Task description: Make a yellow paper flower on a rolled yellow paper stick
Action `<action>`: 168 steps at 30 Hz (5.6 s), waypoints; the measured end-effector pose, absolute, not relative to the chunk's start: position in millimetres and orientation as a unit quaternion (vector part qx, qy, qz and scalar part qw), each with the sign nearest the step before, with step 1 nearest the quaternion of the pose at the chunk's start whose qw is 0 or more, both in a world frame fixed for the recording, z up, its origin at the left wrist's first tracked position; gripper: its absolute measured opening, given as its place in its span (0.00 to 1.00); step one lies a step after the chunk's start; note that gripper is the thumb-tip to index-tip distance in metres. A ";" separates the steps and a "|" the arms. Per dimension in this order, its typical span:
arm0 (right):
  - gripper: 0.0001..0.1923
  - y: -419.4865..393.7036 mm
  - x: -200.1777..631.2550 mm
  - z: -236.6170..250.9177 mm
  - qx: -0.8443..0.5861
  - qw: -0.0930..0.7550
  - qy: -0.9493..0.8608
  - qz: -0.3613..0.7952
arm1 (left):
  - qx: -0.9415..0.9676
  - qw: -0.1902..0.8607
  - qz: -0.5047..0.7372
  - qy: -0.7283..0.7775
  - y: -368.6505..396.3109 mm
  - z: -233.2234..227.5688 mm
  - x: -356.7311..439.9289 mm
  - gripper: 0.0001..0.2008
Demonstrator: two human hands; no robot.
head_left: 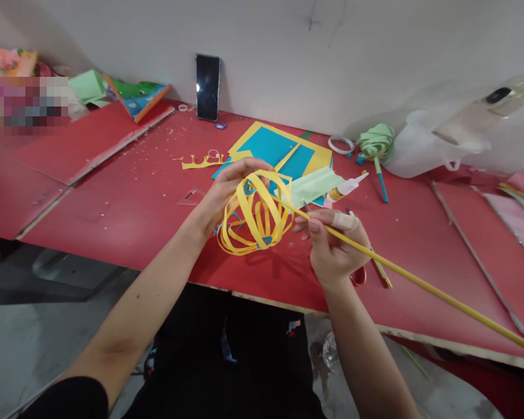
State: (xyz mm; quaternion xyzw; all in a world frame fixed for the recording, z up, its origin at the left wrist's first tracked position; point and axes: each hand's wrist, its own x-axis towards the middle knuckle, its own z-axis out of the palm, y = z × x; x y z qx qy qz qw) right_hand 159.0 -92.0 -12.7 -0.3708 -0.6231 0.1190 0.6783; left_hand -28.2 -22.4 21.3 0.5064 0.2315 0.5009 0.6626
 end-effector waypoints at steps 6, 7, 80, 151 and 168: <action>0.03 -92.3 156.9 -11.2 -0.392 0.686 -0.598 0.133 | 0.506 0.668 0.495 0.232 -23.1 20.8 -28.9 0.10; 0.03 -92.0 156.4 -9.8 -0.394 0.690 -0.590 0.143 | 0.507 0.669 0.493 0.229 -22.2 20.4 -29.0 0.10; 0.12 -73.3 190.3 -11.7 -0.430 0.556 -0.382 0.600 | 0.586 0.645 0.484 0.081 -32.3 24.7 -17.8 0.06; 0.05 -75.5 175.5 7.2 -0.307 0.722 -0.237 0.573 | 0.762 0.305 0.546 0.170 -18.1 24.1 -27.8 0.12; 0.04 -81.4 163.7 6.9 -0.365 0.743 -0.414 0.379 | 0.560 0.536 0.516 0.365 -6.0 10.2 -22.5 0.12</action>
